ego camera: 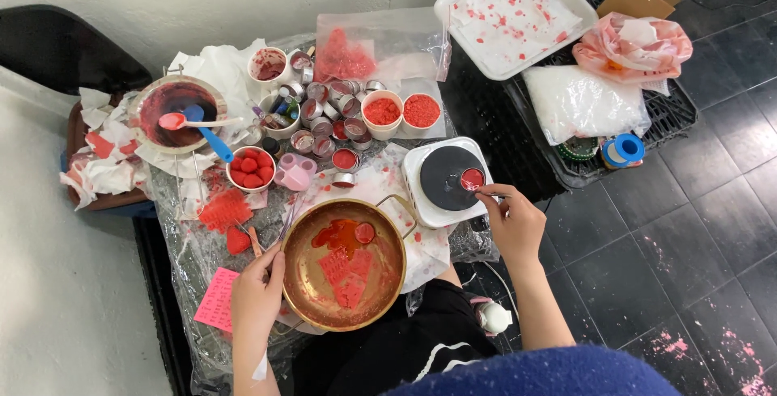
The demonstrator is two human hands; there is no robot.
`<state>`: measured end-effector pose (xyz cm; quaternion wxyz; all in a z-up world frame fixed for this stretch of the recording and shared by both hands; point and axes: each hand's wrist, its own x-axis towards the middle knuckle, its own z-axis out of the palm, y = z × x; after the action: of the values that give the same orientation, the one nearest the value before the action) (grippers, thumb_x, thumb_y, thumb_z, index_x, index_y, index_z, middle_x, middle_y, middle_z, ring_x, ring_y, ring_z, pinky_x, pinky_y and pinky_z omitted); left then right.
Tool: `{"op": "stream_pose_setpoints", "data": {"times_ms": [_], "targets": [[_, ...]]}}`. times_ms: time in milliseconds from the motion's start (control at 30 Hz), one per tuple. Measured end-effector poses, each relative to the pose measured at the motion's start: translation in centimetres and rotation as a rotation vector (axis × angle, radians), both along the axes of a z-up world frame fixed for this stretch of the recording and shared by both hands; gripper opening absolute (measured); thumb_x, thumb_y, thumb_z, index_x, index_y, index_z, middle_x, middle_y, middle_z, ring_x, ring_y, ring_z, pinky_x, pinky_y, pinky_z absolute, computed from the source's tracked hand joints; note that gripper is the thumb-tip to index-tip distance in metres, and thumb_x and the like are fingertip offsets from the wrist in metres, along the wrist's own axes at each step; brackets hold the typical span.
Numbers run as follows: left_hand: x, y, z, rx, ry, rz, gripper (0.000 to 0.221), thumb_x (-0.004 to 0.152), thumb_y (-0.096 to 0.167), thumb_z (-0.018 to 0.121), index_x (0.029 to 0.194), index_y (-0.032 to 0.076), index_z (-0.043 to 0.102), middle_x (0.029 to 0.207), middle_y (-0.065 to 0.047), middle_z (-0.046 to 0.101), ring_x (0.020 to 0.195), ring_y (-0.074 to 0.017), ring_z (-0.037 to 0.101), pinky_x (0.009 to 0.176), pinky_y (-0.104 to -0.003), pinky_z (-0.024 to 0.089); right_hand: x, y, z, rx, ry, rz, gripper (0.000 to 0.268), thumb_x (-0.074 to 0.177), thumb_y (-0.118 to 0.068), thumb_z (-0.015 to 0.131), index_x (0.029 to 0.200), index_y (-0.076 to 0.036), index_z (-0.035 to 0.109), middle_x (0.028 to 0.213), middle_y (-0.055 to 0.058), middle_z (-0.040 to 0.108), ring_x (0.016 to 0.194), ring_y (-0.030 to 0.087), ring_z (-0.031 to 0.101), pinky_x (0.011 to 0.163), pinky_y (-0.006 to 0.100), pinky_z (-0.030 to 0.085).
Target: Cleaning and preparing small metal containers for candle making by removing excess wax and organizing them on the workspace.
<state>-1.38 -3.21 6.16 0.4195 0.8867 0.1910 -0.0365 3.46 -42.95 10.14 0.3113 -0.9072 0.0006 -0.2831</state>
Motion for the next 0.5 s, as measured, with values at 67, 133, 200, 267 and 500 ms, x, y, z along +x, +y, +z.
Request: {"op": "stream_pose_setpoints", "data": {"times_ms": [67,133,200,267,500], "targets": [[0.0,0.0,-0.2,-0.003,0.003,-0.002,0.037,0.097,0.038,0.059,0.126,0.019,0.073,0.111,-0.013,0.077,0.088,-0.0288,0.075,0.078,-0.037,0.055,-0.1,0.0,0.1,-0.011,0.005,-0.004,0.012,0.090,-0.013,0.082,0.096,-0.008,0.073,0.082,0.002,0.074,0.052,0.007,0.057,0.049,0.022,0.042],[0.0,0.1,-0.3,-0.007,0.006,-0.002,0.037,0.097,0.038,0.059,0.126,0.019,0.073,0.113,-0.012,0.077,0.090,-0.0288,0.075,0.079,-0.037,0.055,-0.2,0.0,0.2,-0.021,0.009,-0.005,0.013,0.090,-0.013,0.083,0.097,-0.009,0.073,0.080,0.002,0.073,0.052,0.007,0.057,0.049,0.022,0.042],[0.0,0.1,-0.2,-0.002,0.004,-0.003,0.037,0.097,0.038,0.059,0.126,0.020,0.073,0.115,-0.011,0.076,0.092,-0.0290,0.075,0.080,-0.037,0.055,-0.2,0.0,0.2,-0.031,0.006,-0.007,0.013,0.089,-0.013,0.083,0.097,-0.008,0.073,0.079,0.002,0.073,0.051,0.007,0.056,0.048,0.022,0.041],[-0.1,0.0,-0.1,-0.002,0.017,0.000,0.037,0.097,0.039,0.059,0.127,0.020,0.073,0.115,-0.011,0.076,0.092,-0.0291,0.075,0.080,-0.037,0.055,-0.3,0.1,0.5,-0.030,0.005,-0.006,0.014,0.089,-0.013,0.084,0.097,-0.008,0.074,0.078,0.002,0.072,0.050,0.007,0.056,0.048,0.022,0.041],[0.0,0.0,0.0,0.026,0.010,-0.012,0.037,0.098,0.037,0.059,0.127,0.020,0.073,0.111,-0.014,0.076,0.091,-0.0310,0.074,0.078,-0.038,0.055,-0.7,1.4,2.8,-0.026,-0.032,0.057,0.011,0.088,-0.010,0.083,0.094,-0.008,0.074,0.084,0.002,0.076,0.052,0.007,0.060,0.049,0.022,0.044]]}}
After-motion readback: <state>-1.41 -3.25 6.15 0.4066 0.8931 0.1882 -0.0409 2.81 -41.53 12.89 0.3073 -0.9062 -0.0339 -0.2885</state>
